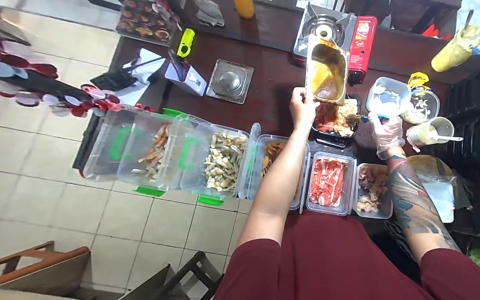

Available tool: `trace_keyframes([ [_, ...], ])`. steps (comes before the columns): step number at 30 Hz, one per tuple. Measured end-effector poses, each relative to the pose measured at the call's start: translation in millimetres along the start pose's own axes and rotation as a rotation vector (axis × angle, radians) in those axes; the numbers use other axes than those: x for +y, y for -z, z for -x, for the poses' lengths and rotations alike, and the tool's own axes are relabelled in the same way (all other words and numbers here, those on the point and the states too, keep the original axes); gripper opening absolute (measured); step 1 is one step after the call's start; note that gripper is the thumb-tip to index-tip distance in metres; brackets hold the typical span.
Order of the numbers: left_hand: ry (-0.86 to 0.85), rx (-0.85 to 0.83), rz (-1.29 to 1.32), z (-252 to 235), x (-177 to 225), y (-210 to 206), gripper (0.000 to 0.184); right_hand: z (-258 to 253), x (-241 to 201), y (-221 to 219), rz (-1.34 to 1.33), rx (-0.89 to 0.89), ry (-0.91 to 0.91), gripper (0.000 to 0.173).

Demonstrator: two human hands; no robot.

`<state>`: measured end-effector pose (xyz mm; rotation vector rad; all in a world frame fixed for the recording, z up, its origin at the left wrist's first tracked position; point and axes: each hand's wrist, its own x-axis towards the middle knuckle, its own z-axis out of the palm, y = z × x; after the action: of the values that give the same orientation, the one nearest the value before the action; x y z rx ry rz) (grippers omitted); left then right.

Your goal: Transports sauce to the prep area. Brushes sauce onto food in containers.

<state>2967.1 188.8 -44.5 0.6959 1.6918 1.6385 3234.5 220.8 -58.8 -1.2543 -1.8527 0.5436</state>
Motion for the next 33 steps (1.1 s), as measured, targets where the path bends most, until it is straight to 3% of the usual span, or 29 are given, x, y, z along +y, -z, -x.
trace_keyframes([
  [3, 0.008, -0.001, -0.006, 1, -1, 0, 0.018, -11, 3, -13, -0.231, 0.212, 0.043, 0.023],
  [6, 0.032, -0.003, 0.006, 2, -2, -1, 0.017, -14, -11, -23, -0.419, 0.304, -0.031, 0.018],
  [13, 0.064, 0.072, 0.034, -3, -4, 4, 0.019, 15, -31, -21, -0.359, 0.113, -0.063, 0.022],
  [17, 0.067, 0.129, 0.039, -15, -9, 18, 0.020, 5, -8, -41, -0.320, -0.023, 0.208, 0.020],
  [21, 0.091, 0.227, 0.082, -28, -17, 37, 0.022, -8, -12, -44, -0.125, -0.289, 0.193, 0.026],
  [25, 0.217, 0.343, 0.158, -39, -19, 55, 0.024, -23, -18, -51, -0.222, -0.120, 0.174, 0.021],
  [28, 0.358, 0.414, 0.201, -46, -21, 66, 0.029, -35, -35, -50, -0.124, -0.208, 0.030, 0.024],
  [31, 0.446, 0.450, 0.190, -53, -28, 74, 0.031, -47, -44, -61, -0.144, -0.117, -0.065, 0.028],
  [33, 0.475, 0.460, 0.183, -55, -34, 79, 0.030, -53, -53, -66, -0.060, -0.168, -0.127, 0.032],
])
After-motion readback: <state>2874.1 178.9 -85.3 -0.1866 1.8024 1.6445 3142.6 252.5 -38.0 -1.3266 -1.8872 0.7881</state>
